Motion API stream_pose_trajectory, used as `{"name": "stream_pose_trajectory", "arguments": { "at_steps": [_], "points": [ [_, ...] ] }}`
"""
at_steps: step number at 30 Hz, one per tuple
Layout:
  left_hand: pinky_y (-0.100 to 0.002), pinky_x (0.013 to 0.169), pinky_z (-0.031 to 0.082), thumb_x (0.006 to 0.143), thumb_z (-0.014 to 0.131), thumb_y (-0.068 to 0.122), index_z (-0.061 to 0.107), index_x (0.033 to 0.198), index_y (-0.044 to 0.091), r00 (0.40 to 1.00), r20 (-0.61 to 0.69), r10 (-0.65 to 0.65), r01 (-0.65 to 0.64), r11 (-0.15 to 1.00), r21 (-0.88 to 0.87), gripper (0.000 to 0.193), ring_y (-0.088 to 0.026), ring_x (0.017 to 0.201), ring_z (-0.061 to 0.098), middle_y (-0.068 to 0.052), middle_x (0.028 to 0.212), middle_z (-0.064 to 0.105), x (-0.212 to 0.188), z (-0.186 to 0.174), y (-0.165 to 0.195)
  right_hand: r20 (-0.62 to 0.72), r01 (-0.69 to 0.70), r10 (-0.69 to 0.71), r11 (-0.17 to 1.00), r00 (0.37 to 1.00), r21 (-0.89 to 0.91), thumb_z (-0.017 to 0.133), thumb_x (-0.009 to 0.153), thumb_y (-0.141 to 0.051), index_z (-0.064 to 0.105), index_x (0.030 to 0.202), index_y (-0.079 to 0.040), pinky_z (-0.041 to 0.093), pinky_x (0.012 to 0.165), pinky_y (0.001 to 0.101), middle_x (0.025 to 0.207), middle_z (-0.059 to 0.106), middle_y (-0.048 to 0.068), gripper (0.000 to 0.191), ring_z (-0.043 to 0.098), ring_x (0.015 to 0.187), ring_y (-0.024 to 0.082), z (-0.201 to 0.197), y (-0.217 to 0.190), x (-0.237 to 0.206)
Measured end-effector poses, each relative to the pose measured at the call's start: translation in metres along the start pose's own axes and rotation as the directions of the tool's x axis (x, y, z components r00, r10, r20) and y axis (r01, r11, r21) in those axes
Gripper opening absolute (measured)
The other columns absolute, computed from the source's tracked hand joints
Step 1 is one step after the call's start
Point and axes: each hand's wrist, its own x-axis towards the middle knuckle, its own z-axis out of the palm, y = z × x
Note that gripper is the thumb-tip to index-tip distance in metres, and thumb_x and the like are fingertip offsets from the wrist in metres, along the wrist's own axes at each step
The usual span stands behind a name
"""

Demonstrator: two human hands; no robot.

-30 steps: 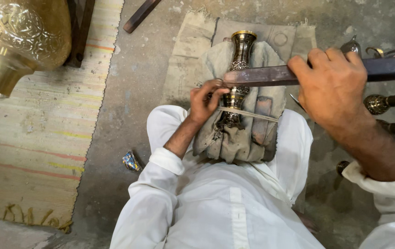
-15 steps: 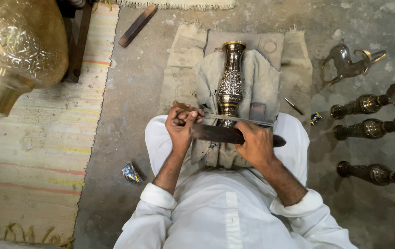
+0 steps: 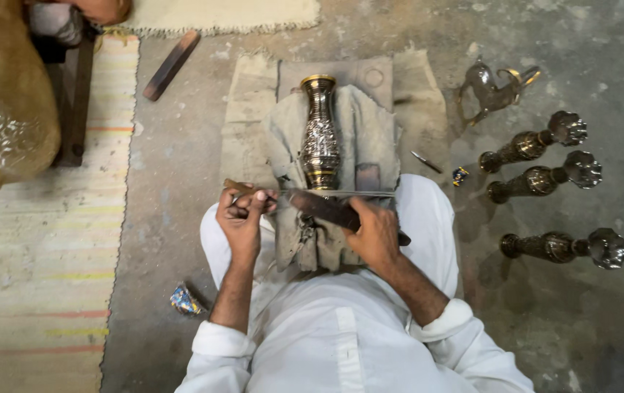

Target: The person sits on the floor with an ornate brass vase clamped to a cloth-wrapped form on their lap. They hold a chisel against the vase's decorated surface and repeatedly strike it with a wooden mallet, repositioning the chisel to engrave details, and occasionally adjust the vase and its binding strap.

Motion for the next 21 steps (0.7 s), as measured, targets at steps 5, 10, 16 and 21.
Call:
{"name": "stream_pose_trajectory", "arguments": {
  "at_steps": [5,10,16,21],
  "points": [
    [-0.028,0.072,0.063,0.101,0.067,0.004,0.054,0.117,0.000,0.999,0.013,-0.037,0.037,0.999,0.038,0.020,-0.020,0.084,0.076,-0.015,0.093,0.076,0.009,-0.002,0.012,-0.076,0.090,-0.077,0.980,0.994,0.177,0.078,0.069,-0.008,0.065,0.104,-0.008,0.056,0.070,0.0441,0.094,0.074,0.014,0.037,0.073,0.085,0.036,-0.007,-0.004,-0.002],
    [-0.028,0.072,0.063,0.101,0.067,0.007,0.056,0.123,-0.002,0.990,0.023,-0.140,0.137,0.985,0.106,0.026,-0.019,0.083,0.076,-0.015,0.092,0.077,0.017,-0.004,0.016,0.007,-0.009,0.009,0.996,1.000,0.083,0.080,0.071,-0.008,0.072,0.102,-0.008,0.055,0.070,0.0454,0.088,0.075,0.015,0.031,0.073,0.081,0.036,-0.007,-0.001,0.007],
    [-0.029,0.074,0.064,0.098,0.069,0.000,0.057,0.124,-0.004,0.979,0.153,-0.136,0.115,0.984,0.139,0.029,-0.019,0.084,0.077,-0.015,0.094,0.078,0.032,0.000,0.013,0.118,-0.131,0.107,0.968,0.987,0.215,0.089,0.076,-0.024,0.073,0.101,-0.006,0.055,0.065,0.0390,0.081,0.075,0.012,0.035,0.074,0.072,0.027,-0.004,0.018,0.012],
    [-0.028,0.073,0.063,0.095,0.075,-0.001,0.059,0.124,-0.003,0.947,0.307,-0.092,0.014,0.969,0.248,0.034,-0.015,0.083,0.073,-0.015,0.091,0.076,0.053,0.020,0.019,0.224,-0.276,0.193,0.855,0.955,0.439,0.094,0.075,-0.024,0.068,0.095,0.000,0.051,0.061,0.0352,0.074,0.069,0.007,0.040,0.063,0.065,0.019,-0.015,0.054,0.013]
  ]
}}
